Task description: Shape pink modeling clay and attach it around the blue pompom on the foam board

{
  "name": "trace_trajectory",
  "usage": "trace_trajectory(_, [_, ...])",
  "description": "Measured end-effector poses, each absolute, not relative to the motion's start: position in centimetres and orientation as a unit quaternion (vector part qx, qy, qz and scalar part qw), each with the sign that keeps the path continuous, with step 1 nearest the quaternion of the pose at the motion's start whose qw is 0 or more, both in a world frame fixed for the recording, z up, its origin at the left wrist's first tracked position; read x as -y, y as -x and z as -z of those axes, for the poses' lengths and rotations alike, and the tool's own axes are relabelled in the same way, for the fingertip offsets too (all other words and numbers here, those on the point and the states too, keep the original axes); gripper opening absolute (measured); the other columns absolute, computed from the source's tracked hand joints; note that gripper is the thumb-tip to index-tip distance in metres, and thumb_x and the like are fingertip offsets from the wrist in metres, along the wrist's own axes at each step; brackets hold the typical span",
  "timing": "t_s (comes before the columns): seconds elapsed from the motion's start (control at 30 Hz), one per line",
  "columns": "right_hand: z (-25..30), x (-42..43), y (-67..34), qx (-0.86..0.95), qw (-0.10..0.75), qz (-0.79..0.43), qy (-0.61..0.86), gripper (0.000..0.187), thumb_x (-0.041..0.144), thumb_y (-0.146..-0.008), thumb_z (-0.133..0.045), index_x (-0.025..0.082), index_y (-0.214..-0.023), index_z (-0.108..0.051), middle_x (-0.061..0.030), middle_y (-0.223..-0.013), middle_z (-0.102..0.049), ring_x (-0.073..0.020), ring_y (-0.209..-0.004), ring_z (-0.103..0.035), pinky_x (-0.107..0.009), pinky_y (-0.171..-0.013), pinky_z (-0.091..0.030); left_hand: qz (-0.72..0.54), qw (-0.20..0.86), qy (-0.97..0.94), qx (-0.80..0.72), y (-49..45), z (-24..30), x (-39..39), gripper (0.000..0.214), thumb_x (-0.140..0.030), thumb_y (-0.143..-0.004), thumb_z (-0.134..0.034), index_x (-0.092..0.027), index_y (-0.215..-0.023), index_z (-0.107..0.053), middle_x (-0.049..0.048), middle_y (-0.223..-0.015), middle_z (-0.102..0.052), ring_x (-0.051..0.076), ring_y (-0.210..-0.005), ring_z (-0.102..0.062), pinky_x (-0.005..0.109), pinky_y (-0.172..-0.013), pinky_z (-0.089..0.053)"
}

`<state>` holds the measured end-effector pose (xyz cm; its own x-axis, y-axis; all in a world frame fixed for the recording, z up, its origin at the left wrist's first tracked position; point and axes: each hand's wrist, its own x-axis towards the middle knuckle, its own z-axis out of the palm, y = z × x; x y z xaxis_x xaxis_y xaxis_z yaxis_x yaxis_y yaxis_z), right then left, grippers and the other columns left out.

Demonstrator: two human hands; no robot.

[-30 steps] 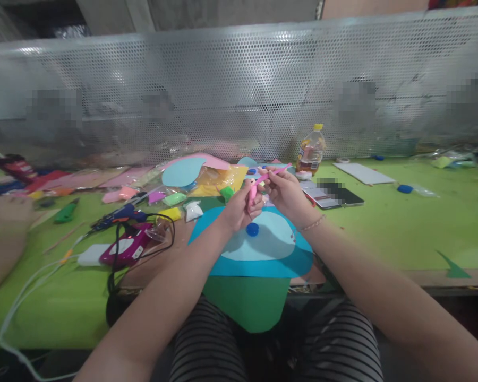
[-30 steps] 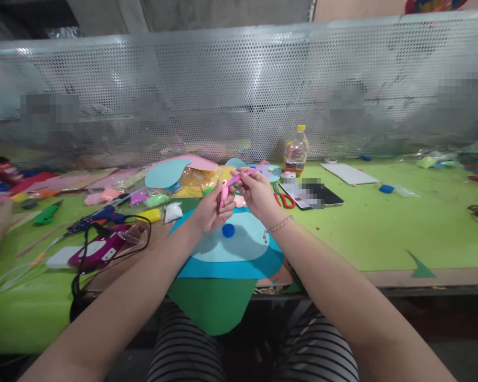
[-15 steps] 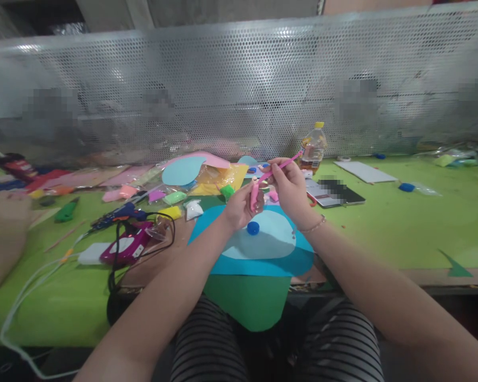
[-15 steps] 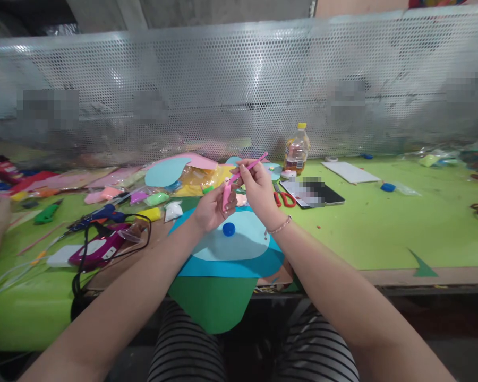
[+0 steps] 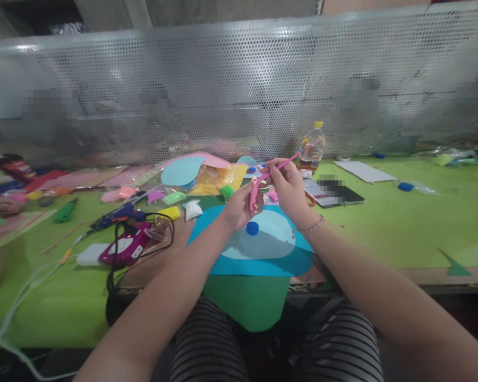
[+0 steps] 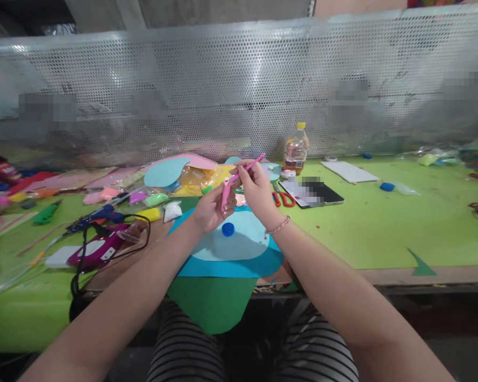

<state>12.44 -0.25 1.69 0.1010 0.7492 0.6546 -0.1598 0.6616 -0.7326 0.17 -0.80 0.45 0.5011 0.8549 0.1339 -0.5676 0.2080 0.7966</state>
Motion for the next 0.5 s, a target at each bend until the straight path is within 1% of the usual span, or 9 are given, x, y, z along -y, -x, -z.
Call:
trace_trajectory(0.3, [-1.76, 0.27, -12.39, 0.589, 0.697, -0.325, 0.248, 0.009, 0.034, -0.084, -0.057, 0.025, -0.085, -0.057, 0.0016, -0.075, -0.060, -0.0095, -0.057, -0.055, -0.026, -0.057, -0.048, -0.463, 0.767, -0.408, -0.177, -0.09, -0.60, 0.93, 0.033, -0.029, -0.094, -0.032, -0.011, -0.081, -0.057, -0.0017, -0.053, -0.043, 0.006, -0.039, -0.037, 0.016, -0.037, -0.028])
trace_trajectory(0.5, [-1.91, 0.37, -12.38, 0.592, 0.691, -0.323, 0.261, 0.006, 0.030, -0.084, -0.057, 0.024, -0.084, -0.055, 0.0020, -0.074, -0.059, -0.0089, -0.056, -0.055, -0.025, -0.057, -0.048, -0.460, 0.769, -0.407, -0.175, -0.06, -0.59, 0.87, 0.034, -0.029, -0.094, -0.032, -0.011, -0.081, -0.057, -0.0017, -0.053, -0.042, 0.006, -0.039, -0.037, 0.016, -0.037, -0.028])
